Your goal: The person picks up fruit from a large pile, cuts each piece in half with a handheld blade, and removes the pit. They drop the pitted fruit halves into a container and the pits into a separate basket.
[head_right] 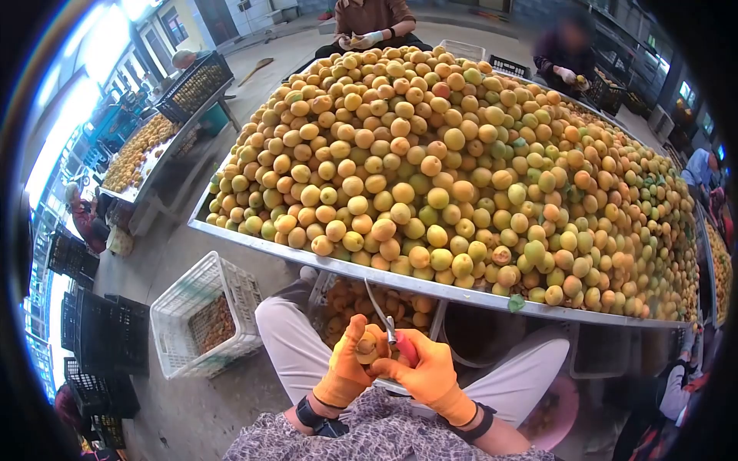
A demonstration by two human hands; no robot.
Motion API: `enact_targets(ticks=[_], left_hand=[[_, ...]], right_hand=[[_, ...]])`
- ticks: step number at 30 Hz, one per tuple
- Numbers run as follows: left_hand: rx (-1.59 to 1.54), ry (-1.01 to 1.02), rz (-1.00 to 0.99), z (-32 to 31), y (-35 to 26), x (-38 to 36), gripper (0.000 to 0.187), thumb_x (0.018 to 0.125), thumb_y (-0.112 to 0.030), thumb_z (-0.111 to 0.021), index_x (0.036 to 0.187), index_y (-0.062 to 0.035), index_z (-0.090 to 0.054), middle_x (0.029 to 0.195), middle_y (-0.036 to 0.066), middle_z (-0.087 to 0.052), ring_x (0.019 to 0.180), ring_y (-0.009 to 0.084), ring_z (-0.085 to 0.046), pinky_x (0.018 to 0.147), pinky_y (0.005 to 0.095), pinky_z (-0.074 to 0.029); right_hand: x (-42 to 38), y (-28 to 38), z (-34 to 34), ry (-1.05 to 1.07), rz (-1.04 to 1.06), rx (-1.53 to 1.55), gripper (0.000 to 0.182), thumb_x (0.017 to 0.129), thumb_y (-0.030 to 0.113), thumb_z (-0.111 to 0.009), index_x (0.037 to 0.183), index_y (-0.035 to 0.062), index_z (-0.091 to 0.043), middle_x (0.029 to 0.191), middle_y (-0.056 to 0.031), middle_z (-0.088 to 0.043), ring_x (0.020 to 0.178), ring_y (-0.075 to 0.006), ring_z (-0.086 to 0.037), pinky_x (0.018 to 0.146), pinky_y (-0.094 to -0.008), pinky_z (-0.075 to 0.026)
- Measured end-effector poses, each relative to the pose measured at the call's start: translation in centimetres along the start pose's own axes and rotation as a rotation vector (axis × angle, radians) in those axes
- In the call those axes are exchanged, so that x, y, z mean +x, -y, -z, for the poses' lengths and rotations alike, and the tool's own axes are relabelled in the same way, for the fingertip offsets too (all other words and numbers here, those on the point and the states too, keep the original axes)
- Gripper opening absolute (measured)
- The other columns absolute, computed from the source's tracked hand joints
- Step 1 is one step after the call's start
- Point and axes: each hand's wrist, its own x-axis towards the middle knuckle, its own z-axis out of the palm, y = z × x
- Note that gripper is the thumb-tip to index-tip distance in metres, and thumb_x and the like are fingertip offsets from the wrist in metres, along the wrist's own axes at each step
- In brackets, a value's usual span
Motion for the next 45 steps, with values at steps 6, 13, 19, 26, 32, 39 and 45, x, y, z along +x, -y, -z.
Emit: enact_targets(ticks=[6,13,19,26,32,39,45], left_hand=[[0.387,-0.229,-0.238,-2.3,2.4,0.5,0.052,0.096,-0.055,-0.047,0.084,-0.0066,-0.060,0.068,0.000,-0.052,0.056,0.0104,-0.048,0.047,0.0218,-0.035],[0.143,-0.122,0.249,-0.7,2.1,0.2,0.049,0.097,-0.059,-0.042,0.095,-0.0134,-0.060,0.075,0.000,-0.060,0.063,0.0103,-0.053,0.055,0.0230,-0.039],[0.433,-0.042,0.067,-1.0,2.4,-0.2,0.046,0.097,-0.054,-0.047,0.087,-0.0090,-0.055,0.063,-0.002,-0.049,0.047,0.0066,-0.041,0.042,0.0231,-0.026],[0.848,-0.251,-0.241,3.7,0.9,4.5,0.029,0.098,-0.031,-0.050,0.090,-0.0046,-0.060,0.060,0.006,-0.054,0.051,0.0129,-0.051,0.047,0.0260,-0.038],[1.613,-0.463,-1.014,-0.4,-4.1,7.8,0.032,0.082,-0.014,-0.069,0.112,-0.0083,-0.059,0.109,0.016,-0.058,0.101,0.0370,-0.057,0.084,0.0433,-0.047],[1.952,-0.448,-0.727,-2.3,-7.5,17.3,0.049,0.079,-0.031,-0.073,0.120,-0.0084,-0.058,0.112,0.014,-0.059,0.108,0.0354,-0.054,0.089,0.0442,-0.046],[0.860,0.112,-0.478,-3.7,-7.9,11.6,0.041,0.092,-0.026,-0.063,0.124,-0.0020,-0.056,0.108,0.010,-0.061,0.096,0.0212,-0.061,0.082,0.0310,-0.050]], right_hand=[[0.6,-0.7,-0.3,0.015,0.204,-0.085,0.041,0.069,0.013,-0.084,0.105,0.0051,-0.068,0.065,-0.0026,-0.058,0.056,-0.0083,-0.053,0.052,-0.0266,-0.045],[0.2,-2.1,1.3,0.096,0.468,-0.665,0.038,0.073,0.021,-0.076,0.108,0.0101,-0.064,0.077,-0.0066,-0.061,0.062,-0.0267,-0.063,0.054,-0.0331,-0.051],[-0.2,-3.8,2.7,0.059,0.413,-0.401,0.028,0.075,0.014,-0.072,0.100,0.0056,-0.062,0.077,-0.0112,-0.061,0.062,-0.0295,-0.063,0.054,-0.0361,-0.050],[-2.9,-2.0,9.6,-0.363,0.377,-0.441,0.032,0.071,-0.003,-0.063,0.103,0.0024,-0.065,0.067,-0.0035,-0.051,0.051,-0.0130,-0.046,0.050,-0.0257,-0.040],[-3.5,-3.2,11.1,-0.719,0.150,-0.345,0.030,0.082,0.000,-0.066,0.112,0.0004,-0.061,0.068,-0.0014,-0.057,0.057,-0.0066,-0.050,0.053,-0.0224,-0.043],[-3.0,-2.4,8.8,-0.504,0.104,-0.123,0.020,0.089,0.013,-0.063,0.103,0.0001,-0.056,0.069,-0.0012,-0.055,0.060,-0.0072,-0.047,0.055,-0.0247,-0.041],[-3.3,1.7,7.5,-0.177,-0.069,0.275,0.034,0.098,0.036,-0.057,0.099,0.0020,-0.055,0.069,0.0001,-0.052,0.056,-0.0040,-0.040,0.050,-0.0196,-0.033]])
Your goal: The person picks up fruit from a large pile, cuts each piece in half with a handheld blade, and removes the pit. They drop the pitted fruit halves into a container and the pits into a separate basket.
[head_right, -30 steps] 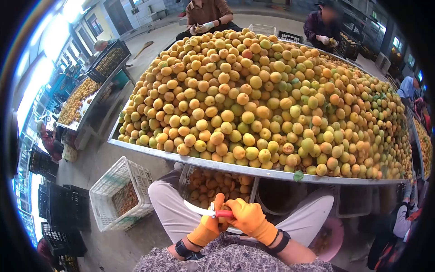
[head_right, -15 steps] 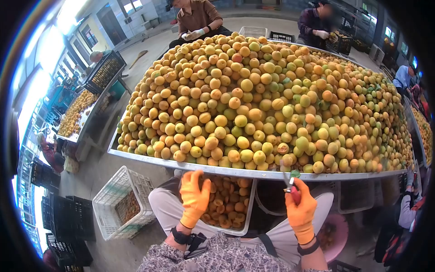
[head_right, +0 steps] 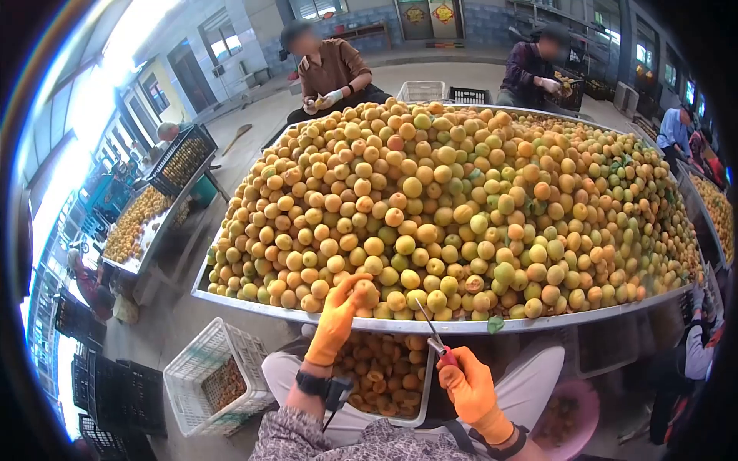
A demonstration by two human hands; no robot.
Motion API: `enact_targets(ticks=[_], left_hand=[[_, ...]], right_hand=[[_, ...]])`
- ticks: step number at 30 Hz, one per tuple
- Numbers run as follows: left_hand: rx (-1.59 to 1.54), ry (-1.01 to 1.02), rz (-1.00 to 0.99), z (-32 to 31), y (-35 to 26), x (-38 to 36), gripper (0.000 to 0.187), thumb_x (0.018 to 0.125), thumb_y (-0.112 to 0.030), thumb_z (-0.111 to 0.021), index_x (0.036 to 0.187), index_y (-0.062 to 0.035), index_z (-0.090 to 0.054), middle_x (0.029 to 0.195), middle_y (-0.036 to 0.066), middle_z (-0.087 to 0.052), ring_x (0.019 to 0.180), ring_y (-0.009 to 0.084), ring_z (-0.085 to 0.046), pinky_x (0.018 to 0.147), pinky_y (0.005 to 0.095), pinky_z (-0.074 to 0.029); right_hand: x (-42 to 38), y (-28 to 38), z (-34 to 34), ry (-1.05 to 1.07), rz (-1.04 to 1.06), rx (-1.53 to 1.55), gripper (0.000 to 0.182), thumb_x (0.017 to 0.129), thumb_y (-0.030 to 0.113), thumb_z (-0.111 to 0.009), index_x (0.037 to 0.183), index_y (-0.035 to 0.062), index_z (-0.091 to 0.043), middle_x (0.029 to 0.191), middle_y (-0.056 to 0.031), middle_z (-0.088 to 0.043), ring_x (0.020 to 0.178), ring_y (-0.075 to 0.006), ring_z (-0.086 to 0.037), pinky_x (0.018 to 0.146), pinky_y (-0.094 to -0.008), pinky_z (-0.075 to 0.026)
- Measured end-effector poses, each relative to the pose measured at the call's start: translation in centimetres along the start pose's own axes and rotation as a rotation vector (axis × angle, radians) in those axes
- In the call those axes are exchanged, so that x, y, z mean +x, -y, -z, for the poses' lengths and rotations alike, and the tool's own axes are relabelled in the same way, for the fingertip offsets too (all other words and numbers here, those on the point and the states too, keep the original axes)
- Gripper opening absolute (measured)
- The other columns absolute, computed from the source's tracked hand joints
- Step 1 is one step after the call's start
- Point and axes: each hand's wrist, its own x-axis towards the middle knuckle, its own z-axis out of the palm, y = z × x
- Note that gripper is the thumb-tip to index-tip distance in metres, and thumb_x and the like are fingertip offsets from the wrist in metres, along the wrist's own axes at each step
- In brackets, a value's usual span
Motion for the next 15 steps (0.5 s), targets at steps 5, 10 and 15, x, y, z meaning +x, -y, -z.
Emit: enact_targets(ticks=[5,10,15], left_hand=[[-0.551,0.240,0.107,-1.1,-3.3,-6.4,0.047,0.088,-0.021,-0.059,0.128,0.0029,-0.051,0.106,0.013,-0.059,0.082,0.0152,-0.056,0.071,0.0225,-0.045],[-0.429,0.261,0.260,-2.2,-5.2,-9.5,0.049,0.085,-0.028,-0.064,0.119,0.0045,-0.053,0.106,0.012,-0.059,0.086,0.0132,-0.054,0.075,0.0236,-0.045],[-0.485,0.304,0.209,-2.3,-5.2,-10.6,0.063,0.085,-0.048,-0.067,0.119,0.0027,-0.053,0.103,0.007,-0.056,0.082,0.0093,-0.050,0.067,0.0212,-0.038]], right_hand=[[-0.1,1.9,-2.1,0.203,-0.083,0.161,0.039,0.098,0.042,-0.054,0.100,0.0032,-0.054,0.065,0.0011,-0.047,0.051,-0.0032,-0.033,0.046,-0.0190,-0.026],[-0.5,2.3,-3.9,0.332,-0.054,0.141,0.040,0.098,0.043,-0.053,0.099,0.0027,-0.056,0.064,0.0025,-0.046,0.052,-0.0032,-0.033,0.047,-0.0207,-0.025],[-1.0,1.5,-4.2,0.320,0.001,0.022,0.037,0.098,0.038,-0.055,0.098,0.0018,-0.057,0.066,-0.0002,-0.052,0.059,-0.0073,-0.045,0.053,-0.0231,-0.036]])
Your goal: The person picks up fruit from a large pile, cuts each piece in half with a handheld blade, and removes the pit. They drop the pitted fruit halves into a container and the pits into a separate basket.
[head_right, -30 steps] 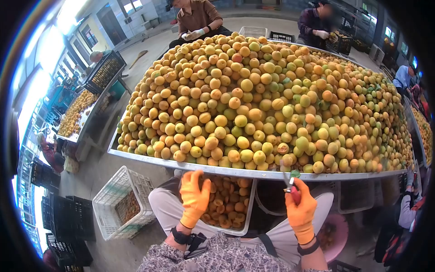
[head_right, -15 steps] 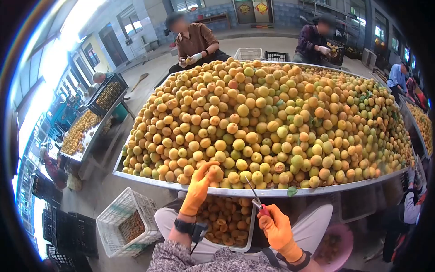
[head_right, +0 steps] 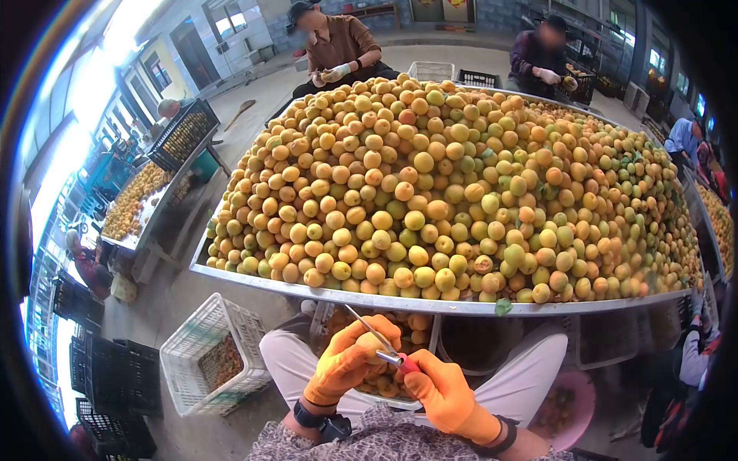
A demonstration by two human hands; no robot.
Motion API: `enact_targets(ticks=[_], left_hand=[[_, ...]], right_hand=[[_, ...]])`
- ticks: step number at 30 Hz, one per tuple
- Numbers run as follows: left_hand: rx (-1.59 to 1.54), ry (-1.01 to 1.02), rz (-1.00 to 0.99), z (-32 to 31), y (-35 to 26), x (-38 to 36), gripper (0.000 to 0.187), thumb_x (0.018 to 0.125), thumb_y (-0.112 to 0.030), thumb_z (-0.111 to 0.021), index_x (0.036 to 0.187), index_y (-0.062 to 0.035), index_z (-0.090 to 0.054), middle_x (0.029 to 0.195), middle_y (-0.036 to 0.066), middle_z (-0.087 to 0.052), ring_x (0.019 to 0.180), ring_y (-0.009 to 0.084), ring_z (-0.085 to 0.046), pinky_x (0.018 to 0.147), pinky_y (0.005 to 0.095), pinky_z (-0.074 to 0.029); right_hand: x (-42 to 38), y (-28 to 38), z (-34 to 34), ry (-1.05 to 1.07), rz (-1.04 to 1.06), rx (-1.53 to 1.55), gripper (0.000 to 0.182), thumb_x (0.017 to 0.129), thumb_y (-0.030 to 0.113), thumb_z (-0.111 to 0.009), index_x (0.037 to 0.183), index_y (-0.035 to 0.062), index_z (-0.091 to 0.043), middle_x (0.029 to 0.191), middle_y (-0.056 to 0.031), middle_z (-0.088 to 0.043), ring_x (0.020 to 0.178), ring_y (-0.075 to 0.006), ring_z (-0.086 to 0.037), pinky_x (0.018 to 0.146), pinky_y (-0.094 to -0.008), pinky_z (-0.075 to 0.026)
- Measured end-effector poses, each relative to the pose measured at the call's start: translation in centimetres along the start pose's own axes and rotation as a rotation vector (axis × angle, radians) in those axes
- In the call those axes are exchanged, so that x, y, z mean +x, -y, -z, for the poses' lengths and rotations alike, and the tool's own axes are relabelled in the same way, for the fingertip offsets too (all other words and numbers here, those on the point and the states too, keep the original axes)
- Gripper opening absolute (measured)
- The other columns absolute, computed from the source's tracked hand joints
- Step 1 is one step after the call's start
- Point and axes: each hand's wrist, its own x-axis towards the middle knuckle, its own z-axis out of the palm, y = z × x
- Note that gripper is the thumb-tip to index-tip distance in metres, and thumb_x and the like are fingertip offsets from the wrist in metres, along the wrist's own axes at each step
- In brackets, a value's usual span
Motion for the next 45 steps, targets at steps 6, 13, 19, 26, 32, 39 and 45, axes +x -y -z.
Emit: enact_targets(ticks=[6,13,19,26,32,39,45], left_hand=[[0.011,-0.041,0.024,-0.7,-0.2,-0.8,0.061,0.086,-0.050,-0.066,0.117,0.0003,-0.053,0.100,0.006,-0.054,0.082,0.0098,-0.051,0.069,0.0216,-0.040],[0.000,-0.063,0.005,-0.8,0.9,-1.2,0.055,0.087,-0.043,-0.067,0.119,-0.0006,-0.051,0.103,0.006,-0.056,0.083,0.0102,-0.053,0.072,0.0209,-0.042],[0.082,-0.003,0.002,-0.7,0.9,-1.2,0.053,0.088,-0.036,-0.065,0.122,0.0004,-0.048,0.098,0.004,-0.058,0.090,0.0095,-0.056,0.077,0.0225,-0.045],[-0.049,-0.056,-0.128,-2.1,0.9,0.5,0.062,0.082,-0.034,-0.076,0.125,-0.0008,-0.046,0.095,0.004,-0.056,0.079,0.0112,-0.052,0.069,0.0247,-0.045],[0.036,-0.184,-0.137,0.1,2.3,1.0,0.050,0.084,-0.027,-0.074,0.119,0.0009,-0.052,0.095,0.006,-0.058,0.075,0.0109,-0.054,0.064,0.0201,-0.045],[-0.193,-0.033,-0.201,1.1,1.4,1.0,0.055,0.089,-0.044,-0.065,0.118,0.0007,-0.052,0.100,0.012,-0.057,0.070,0.0137,-0.049,0.062,0.0233,-0.041],[-0.359,-0.001,-0.136,0.5,3.1,1.1,0.070,0.086,-0.057,-0.064,0.125,-0.0014,-0.049,0.105,0.007,-0.055,0.081,0.0134,-0.051,0.069,0.0244,-0.042]], right_hand=[[0.0,-0.6,-0.8,-0.082,0.129,-0.154,0.039,0.097,0.040,-0.056,0.096,0.0010,-0.055,0.063,0.0004,-0.047,0.054,-0.0067,-0.038,0.049,-0.0228,-0.030],[0.2,-1.7,-0.4,-0.121,0.211,-0.478,0.030,0.099,0.032,-0.053,0.095,0.0024,-0.053,0.061,-0.0123,-0.050,0.055,-0.0264,-0.048,0.051,-0.0331,-0.040],[0.5,-1.8,0.0,-0.083,0.187,-0.498,0.032,0.099,0.035,-0.053,0.095,0.0037,-0.053,0.062,-0.0154,-0.054,0.055,-0.0347,-0.056,0.053,-0.0352,-0.044],[0.9,-4.1,-0.1,-0.190,0.249,-0.273,0.038,0.100,0.039,-0.050,0.091,0.0017,-0.053,0.064,-0.0083,-0.052,0.057,-0.0151,-0.047,0.054,-0.0311,-0.041],[0.6,-2.5,0.8,-0.171,0.071,-0.216,0.040,0.099,0.040,-0.052,0.095,0.0006,-0.055,0.060,-0.0028,-0.047,0.054,-0.0105,-0.039,0.050,-0.0275,-0.034],[-0.8,0.1,1.5,-0.180,0.017,-0.088,0.041,0.099,0.042,-0.052,0.095,0.0012,-0.055,0.064,0.0033,-0.045,0.057,-0.0056,-0.036,0.050,-0.0229,-0.031],[-1.1,-1.3,1.1,-0.089,-0.039,-0.165,0.036,0.099,0.038,-0.054,0.096,0.0013,-0.055,0.063,-0.0030,-0.043,0.059,-0.0091,-0.037,0.053,-0.0267,-0.035]])
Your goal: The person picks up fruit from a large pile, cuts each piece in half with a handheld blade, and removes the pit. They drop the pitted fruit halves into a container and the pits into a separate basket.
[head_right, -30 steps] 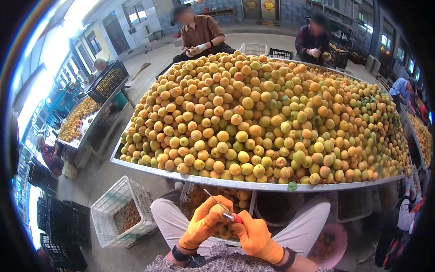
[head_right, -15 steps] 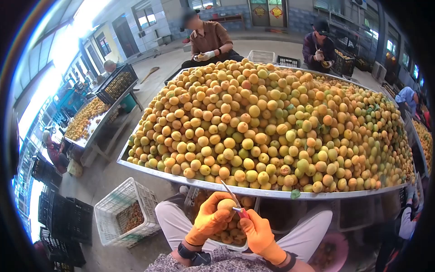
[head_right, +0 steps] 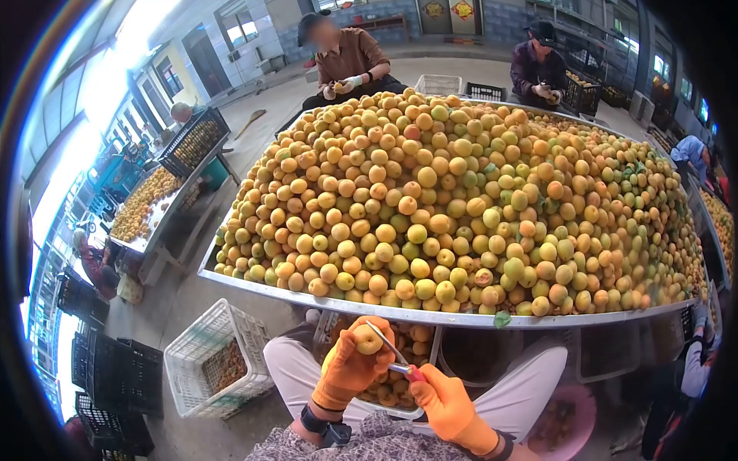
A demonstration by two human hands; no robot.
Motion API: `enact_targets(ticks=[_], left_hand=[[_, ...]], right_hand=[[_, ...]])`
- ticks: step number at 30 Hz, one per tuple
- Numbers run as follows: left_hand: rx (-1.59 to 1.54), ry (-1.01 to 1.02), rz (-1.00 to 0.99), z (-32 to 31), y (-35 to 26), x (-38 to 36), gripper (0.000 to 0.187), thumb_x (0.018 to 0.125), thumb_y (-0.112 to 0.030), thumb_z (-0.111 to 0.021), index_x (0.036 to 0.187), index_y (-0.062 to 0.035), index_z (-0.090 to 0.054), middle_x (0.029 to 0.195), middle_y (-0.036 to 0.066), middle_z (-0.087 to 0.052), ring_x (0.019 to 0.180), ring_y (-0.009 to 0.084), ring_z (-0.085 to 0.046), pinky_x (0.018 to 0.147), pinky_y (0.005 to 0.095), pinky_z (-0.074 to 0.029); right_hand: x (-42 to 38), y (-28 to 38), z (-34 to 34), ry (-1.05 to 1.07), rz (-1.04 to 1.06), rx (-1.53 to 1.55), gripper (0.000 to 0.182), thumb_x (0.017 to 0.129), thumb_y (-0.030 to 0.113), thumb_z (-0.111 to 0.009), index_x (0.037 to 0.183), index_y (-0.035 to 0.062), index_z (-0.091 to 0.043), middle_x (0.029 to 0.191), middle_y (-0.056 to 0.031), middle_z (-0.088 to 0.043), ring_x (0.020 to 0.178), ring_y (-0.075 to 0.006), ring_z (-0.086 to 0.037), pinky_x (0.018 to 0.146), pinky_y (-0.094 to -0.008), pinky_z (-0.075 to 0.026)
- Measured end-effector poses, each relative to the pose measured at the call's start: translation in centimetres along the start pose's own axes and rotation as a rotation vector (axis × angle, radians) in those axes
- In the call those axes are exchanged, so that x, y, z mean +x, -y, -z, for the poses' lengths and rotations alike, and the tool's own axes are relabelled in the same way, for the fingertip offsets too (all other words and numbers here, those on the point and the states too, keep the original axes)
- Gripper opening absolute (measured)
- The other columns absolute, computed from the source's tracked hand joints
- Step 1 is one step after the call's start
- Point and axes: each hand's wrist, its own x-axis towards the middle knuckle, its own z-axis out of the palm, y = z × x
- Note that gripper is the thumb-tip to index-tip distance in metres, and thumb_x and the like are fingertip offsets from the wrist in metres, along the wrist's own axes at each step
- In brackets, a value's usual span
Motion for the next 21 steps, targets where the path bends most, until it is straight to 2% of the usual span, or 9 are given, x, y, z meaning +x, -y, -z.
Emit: enact_targets(ticks=[2,4,5,7,10,14,16,17,21], left_hand=[[-0.042,-0.023,0.013,0.0,0.5,-0.2,0.070,0.085,-0.057,-0.064,0.126,-0.0022,-0.049,0.106,0.007,-0.055,0.086,0.0149,-0.052,0.074,0.0262,-0.044],[-0.087,0.043,-0.021,0.1,1.2,0.0,0.069,0.087,-0.057,-0.062,0.128,-0.0031,-0.048,0.107,0.008,-0.055,0.095,0.0177,-0.054,0.085,0.0311,-0.045],[-0.087,0.041,-0.022,-0.1,1.4,0.0,0.069,0.087,-0.057,-0.062,0.128,-0.0031,-0.048,0.107,0.008,-0.055,0.095,0.0177,-0.054,0.085,0.0311,-0.045],[-0.208,-0.001,0.017,-0.9,1.6,-0.1,0.064,0.092,-0.059,-0.051,0.126,-0.0047,-0.049,0.099,0.009,-0.052,0.092,0.0239,-0.051,0.091,0.0418,-0.041],[-0.183,-0.004,0.017,-1.7,1.6,0.0,0.065,0.092,-0.060,-0.047,0.125,-0.0047,-0.050,0.097,0.008,-0.053,0.093,0.0234,-0.053,0.093,0.0429,-0.043],[0.035,-0.151,0.043,-1.8,1.1,-0.3,0.071,0.090,-0.065,-0.047,0.126,-0.0045,-0.048,0.093,0.008,-0.054,0.087,0.0213,-0.052,0.086,0.0409,-0.044],[0.048,-0.100,0.114,-2.1,0.3,-0.5,0.077,0.086,-0.069,-0.051,0.127,-0.0044,-0.045,0.089,0.007,-0.054,0.080,0.0191,-0.050,0.078,0.0377,-0.044],[-0.085,-0.014,0.138,-1.2,0.4,-0.5,0.079,0.083,-0.068,-0.057,0.127,-0.0030,-0.043,0.086,0.008,-0.053,0.077,0.0176,-0.047,0.075,0.0348,-0.042],[0.027,0.105,0.107,-1.1,-0.3,-1.0,0.076,0.083,-0.061,-0.061,0.126,-0.0010,-0.043,0.089,0.008,-0.053,0.079,0.0177,-0.048,0.077,0.0351,-0.042]], right_hand=[[-0.1,-0.7,-0.1,0.027,-0.038,-0.043,0.038,0.099,0.039,-0.053,0.097,0.0015,-0.056,0.063,-0.0050,-0.044,0.059,-0.0109,-0.038,0.054,-0.0282,-0.036],[-0.1,-0.7,-0.3,0.033,-0.024,-0.039,0.038,0.099,0.040,-0.053,0.097,0.0015,-0.056,0.064,-0.0057,-0.044,0.059,-0.0114,-0.038,0.054,-0.0285,-0.036],[-0.1,-0.7,-0.4,0.032,-0.006,-0.037,0.038,0.099,0.040,-0.053,0.097,0.0015,-0.056,0.064,-0.0064,-0.044,0.060,-0.0119,-0.038,0.055,-0.0288,-0.036],[-0.1,-0.8,-0.6,0.028,-0.015,-0.025,0.038,0.099,0.040,-0.053,0.096,0.0015,-0.056,0.064,-0.0065,-0.045,0.060,-0.0120,-0.038,0.055,-0.0289,-0.036],[-0.1,-0.5,-0.7,0.015,-0.019,-0.007,0.037,0.099,0.038,-0.053,0.095,0.0013,-0.056,0.064,-0.0060,-0.045,0.060,-0.0114,-0.038,0.055,-0.0286,-0.036],[-0.2,0.0,0.0,-0.023,0.005,-0.038,0.036,0.099,0.036,-0.054,0.094,0.0006,-0.056,0.061,-0.0037,-0.043,0.059,-0.0094,-0.037,0.053,-0.0272,-0.034],[-0.2,0.6,0.1,-0.021,-0.013,-0.012,0.034,0.099,0.033,-0.054,0.092,0.0003,-0.056,0.060,-0.0027,-0.041,0.058,-0.0082,-0.036,0.051,-0.0265,-0.032],[-0.2,0.6,0.2,-0.018,-0.033,-0.017,0.034,0.099,0.034,-0.054,0.093,0.0005,-0.056,0.060,-0.0035,-0.041,0.058,-0.0088,-0.037,0.051,-0.0269,-0.033],[-0.4,0.2,0.3,0.025,-0.009,-0.074,0.033,0.099,0.034,-0.054,0.095,0.0013,-0.056,0.060,-0.0066,-0.044,0.056,-0.0116,-0.039,0.052,-0.0286,-0.036]])
